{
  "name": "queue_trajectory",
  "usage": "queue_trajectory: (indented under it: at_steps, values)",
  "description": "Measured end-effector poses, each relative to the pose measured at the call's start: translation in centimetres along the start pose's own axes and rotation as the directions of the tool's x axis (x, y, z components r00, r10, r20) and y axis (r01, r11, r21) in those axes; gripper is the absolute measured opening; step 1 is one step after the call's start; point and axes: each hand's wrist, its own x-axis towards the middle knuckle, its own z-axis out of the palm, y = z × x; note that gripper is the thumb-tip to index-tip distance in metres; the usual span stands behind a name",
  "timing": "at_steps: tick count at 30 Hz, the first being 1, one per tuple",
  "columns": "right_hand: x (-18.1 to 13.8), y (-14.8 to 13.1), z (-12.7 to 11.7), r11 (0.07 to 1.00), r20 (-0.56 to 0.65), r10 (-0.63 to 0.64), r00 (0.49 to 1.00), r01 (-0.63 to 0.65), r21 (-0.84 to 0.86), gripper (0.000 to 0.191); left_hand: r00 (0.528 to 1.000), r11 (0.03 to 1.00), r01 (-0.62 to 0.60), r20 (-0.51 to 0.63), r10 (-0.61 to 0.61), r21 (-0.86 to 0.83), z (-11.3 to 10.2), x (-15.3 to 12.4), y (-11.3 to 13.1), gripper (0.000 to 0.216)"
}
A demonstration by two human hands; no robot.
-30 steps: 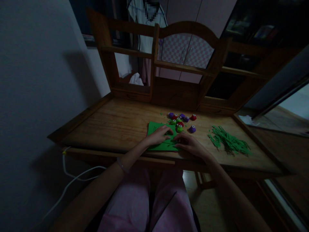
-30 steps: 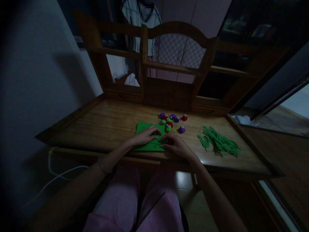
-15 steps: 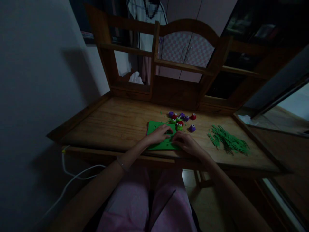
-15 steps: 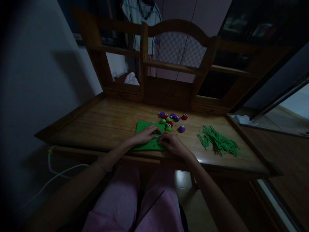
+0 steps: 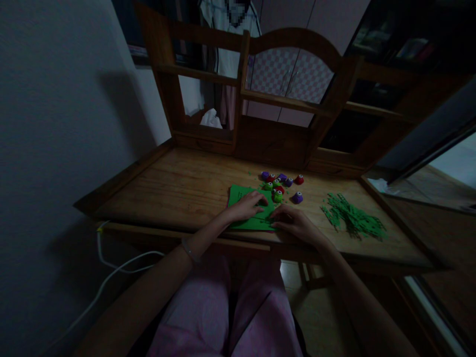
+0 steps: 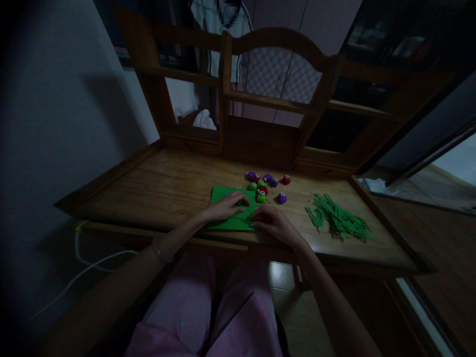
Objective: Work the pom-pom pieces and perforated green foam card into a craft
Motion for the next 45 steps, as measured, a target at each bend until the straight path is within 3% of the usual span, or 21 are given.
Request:
queue_trajectory:
  at_steps: [8, 16, 20, 22, 24, 27, 28, 32, 37, 39, 43, 45]
  values:
    - [0.0, -0.2, 0.0, 0.999, -0.044, 0.026, 0.999, -0.028, -0.033, 0.023, 1.0, 1.0, 0.008, 0.014, -0.008, -0.014, -0.2, 0.0, 0.3, 0.022]
    - [0.3, -0.7, 0.9, 0.999, -0.042, -0.004, 0.999, 0.002, -0.05, 0.013, 1.0, 1.0, 0.0, 0.009, 0.0, -0.003, 0.0, -0.1, 0.0, 0.023]
    - [-1.1, -1.2, -0.4, 0.999, -0.025, 0.025, 0.999, -0.026, -0.039, 0.016, 1.0, 1.0, -0.004, 0.01, 0.004, -0.007, -0.2, -0.2, 0.1, 0.023]
    - [-2.6, -0.7, -1.9, 0.994, -0.085, 0.059, 0.995, -0.067, -0.084, 0.017, 1.0, 0.999, -0.029, 0.007, 0.029, -0.018, -0.5, -0.3, 0.2, 0.024]
    - [-4.7, 0.6, -3.8, 0.982, -0.233, 0.107, 0.967, -0.14, -0.126, 0.021, 0.999, 0.998, -0.046, 0.02, 0.047, -0.039, -0.7, -0.7, 0.4, 0.029]
    - [-8.2, 3.6, -6.7, 0.901, -0.528, 0.231, 0.817, -0.385, -0.201, 0.025, 0.997, 0.998, -0.057, 0.055, 0.059, -0.036, -0.8, -1.5, 1.1, 0.045]
    - [-9.3, 4.6, -7.5, 0.85, -0.577, 0.249, 0.778, -0.461, -0.255, 0.026, 0.996, 0.997, -0.077, 0.05, 0.077, 0.001, -0.7, -1.8, 1.4, 0.048]
    - [-11.6, 6.6, -8.5, 0.688, -0.731, 0.147, 0.667, -0.599, -0.409, 0.028, 0.994, 0.977, -0.095, -0.032, 0.103, 0.192, 0.1, -2.7, 3.0, 0.033]
    - [-9.0, 3.2, -6.2, 0.767, -0.733, -0.002, 0.681, -0.469, -0.437, 0.036, 0.99, 0.933, -0.124, -0.025, 0.141, 0.337, 0.7, -2.5, 3.9, 0.019]
    - [-7.1, 0.9, -4.9, 0.865, -0.68, -0.005, 0.733, -0.338, -0.371, 0.039, 0.989, 0.951, -0.109, -0.063, 0.132, 0.289, 0.4, -2.5, 4.4, 0.017]
    - [-3.6, -4.0, -2.6, 0.972, -0.455, -0.029, 0.89, -0.08, -0.219, 0.044, 0.972, 0.994, -0.004, -0.233, -0.022, -0.109, -1.1, -3.6, 7.6, 0.022]
    - [-2.4, -6.3, -1.9, 0.986, -0.354, -0.05, 0.934, -0.011, -0.168, 0.046, 0.972, 0.95, -0.012, -0.225, -0.062, -0.312, -2.1, -4.7, 10.1, 0.025]
